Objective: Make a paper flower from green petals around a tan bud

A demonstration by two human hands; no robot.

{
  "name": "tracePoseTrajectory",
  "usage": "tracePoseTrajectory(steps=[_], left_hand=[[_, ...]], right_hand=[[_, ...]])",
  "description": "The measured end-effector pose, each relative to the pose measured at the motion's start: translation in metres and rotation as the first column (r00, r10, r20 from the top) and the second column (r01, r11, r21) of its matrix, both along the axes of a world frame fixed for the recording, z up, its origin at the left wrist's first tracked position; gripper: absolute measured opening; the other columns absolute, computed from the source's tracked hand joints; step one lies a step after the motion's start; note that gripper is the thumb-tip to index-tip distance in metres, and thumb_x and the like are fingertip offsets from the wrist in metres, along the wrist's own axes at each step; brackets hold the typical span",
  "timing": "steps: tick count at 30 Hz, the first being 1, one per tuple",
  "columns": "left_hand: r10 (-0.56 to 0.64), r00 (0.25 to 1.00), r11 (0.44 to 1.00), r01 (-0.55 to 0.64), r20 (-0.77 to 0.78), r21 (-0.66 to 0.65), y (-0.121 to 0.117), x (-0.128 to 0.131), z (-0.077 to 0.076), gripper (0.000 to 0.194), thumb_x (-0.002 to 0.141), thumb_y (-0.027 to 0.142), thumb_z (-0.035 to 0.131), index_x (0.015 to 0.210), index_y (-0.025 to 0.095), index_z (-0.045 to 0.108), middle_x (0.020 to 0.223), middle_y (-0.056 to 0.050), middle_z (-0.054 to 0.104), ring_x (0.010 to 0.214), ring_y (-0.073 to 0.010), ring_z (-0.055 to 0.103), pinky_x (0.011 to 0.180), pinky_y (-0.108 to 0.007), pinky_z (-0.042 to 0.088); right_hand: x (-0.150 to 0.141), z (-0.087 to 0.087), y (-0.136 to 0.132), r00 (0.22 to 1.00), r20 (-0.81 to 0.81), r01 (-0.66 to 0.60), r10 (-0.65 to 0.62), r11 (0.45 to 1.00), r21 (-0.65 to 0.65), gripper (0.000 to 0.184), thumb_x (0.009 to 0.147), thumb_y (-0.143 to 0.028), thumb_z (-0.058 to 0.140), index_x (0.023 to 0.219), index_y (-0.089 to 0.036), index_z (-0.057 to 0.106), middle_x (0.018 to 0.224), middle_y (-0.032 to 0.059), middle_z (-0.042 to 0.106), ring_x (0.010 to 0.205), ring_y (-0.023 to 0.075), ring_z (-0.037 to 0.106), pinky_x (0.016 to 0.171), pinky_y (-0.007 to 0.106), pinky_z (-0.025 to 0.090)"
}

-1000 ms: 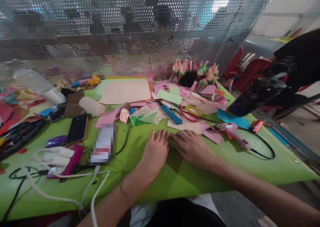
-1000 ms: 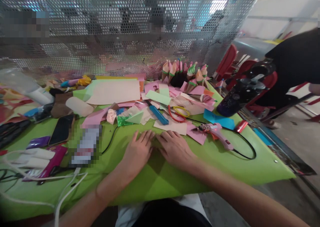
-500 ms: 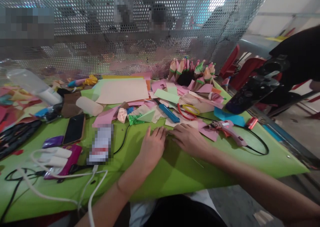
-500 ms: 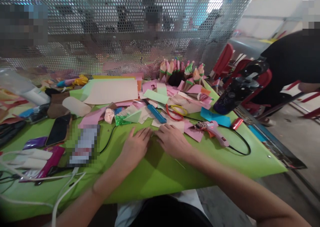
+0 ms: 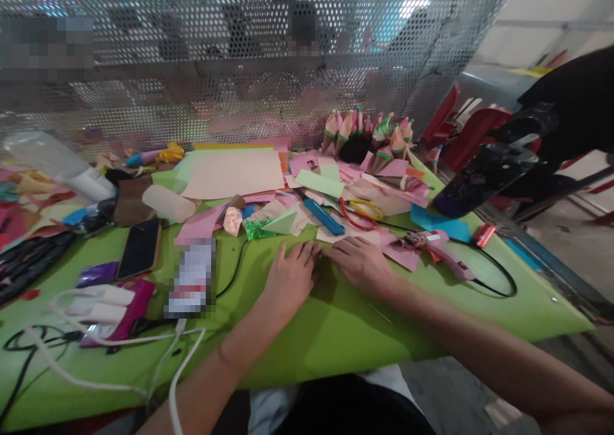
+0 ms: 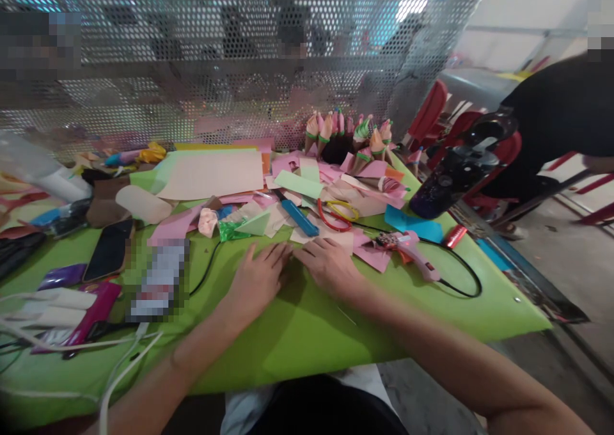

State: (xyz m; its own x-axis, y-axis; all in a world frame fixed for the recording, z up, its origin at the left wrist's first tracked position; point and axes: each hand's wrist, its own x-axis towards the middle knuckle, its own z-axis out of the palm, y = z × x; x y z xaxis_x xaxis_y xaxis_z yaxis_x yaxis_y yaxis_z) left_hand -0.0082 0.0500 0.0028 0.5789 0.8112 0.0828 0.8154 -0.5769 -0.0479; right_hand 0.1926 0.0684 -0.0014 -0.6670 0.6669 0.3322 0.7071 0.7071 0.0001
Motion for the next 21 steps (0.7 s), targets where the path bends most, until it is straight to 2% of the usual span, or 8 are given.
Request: tracePoseTrajectory(steps=[3, 10, 16, 21], left_hand=[[0.017, 0.999, 1.000, -0.016, 0.034, -0.017, -0.001, -0.001, 0.002, 0.047, 0.099, 0.024, 0.042, 0.144, 0.015, 0.046, 0.147, -0.011, 0.054, 0.130, -0.0276, 0.052, 0.110, -0.054, 0.039], [0.009, 0.987, 1.000, -0.009, 0.161, 0.001, 0.004, -0.005, 0.004, 0.037, 0.100, 0.025, 0.044, 0.133, 0.019, 0.057, 0.137, -0.008, 0.062, 0.120, -0.0254, 0.058, 0.101, -0.047, 0.045], [0.009, 0.969, 1.000, -0.015, 0.245, 0.024, 0.017, -0.002, 0.008, 0.024, 0.096, 0.022, 0.053, 0.113, 0.020, 0.070, 0.109, -0.007, 0.072, 0.103, -0.0232, 0.060, 0.087, -0.039, 0.047], [-0.009, 0.972, 0.999, -0.001, 0.234, 0.043, 0.025, -0.001, 0.009, 0.018, 0.093, 0.020, 0.059, 0.103, 0.020, 0.073, 0.102, -0.006, 0.071, 0.096, -0.0231, 0.060, 0.083, -0.039, 0.045]], right_hand=[[0.003, -0.002, -0.003, 0.998, 0.005, -0.063, 0.063, 0.995, 0.079, 0.024, 0.093, -0.009, 0.053, 0.113, -0.014, 0.067, 0.093, 0.0090, 0.070, 0.079, 0.0199, 0.059, 0.071, 0.033, 0.044], [0.004, 0.002, -0.008, 0.994, 0.055, -0.099, 0.094, 0.991, 0.095, 0.027, 0.091, -0.007, 0.056, 0.115, -0.013, 0.066, 0.088, 0.0080, 0.068, 0.076, 0.0204, 0.057, 0.069, 0.034, 0.043], [0.005, 0.005, -0.009, 0.995, 0.078, -0.072, 0.069, 0.997, 0.030, 0.027, 0.090, -0.006, 0.058, 0.114, -0.016, 0.066, 0.089, 0.0073, 0.068, 0.076, 0.0200, 0.058, 0.069, 0.034, 0.042], [0.008, 0.004, -0.003, 0.995, 0.035, -0.088, 0.089, 0.995, -0.045, 0.027, 0.090, -0.008, 0.057, 0.113, -0.016, 0.069, 0.098, 0.0097, 0.071, 0.082, 0.0202, 0.062, 0.072, 0.033, 0.045]])
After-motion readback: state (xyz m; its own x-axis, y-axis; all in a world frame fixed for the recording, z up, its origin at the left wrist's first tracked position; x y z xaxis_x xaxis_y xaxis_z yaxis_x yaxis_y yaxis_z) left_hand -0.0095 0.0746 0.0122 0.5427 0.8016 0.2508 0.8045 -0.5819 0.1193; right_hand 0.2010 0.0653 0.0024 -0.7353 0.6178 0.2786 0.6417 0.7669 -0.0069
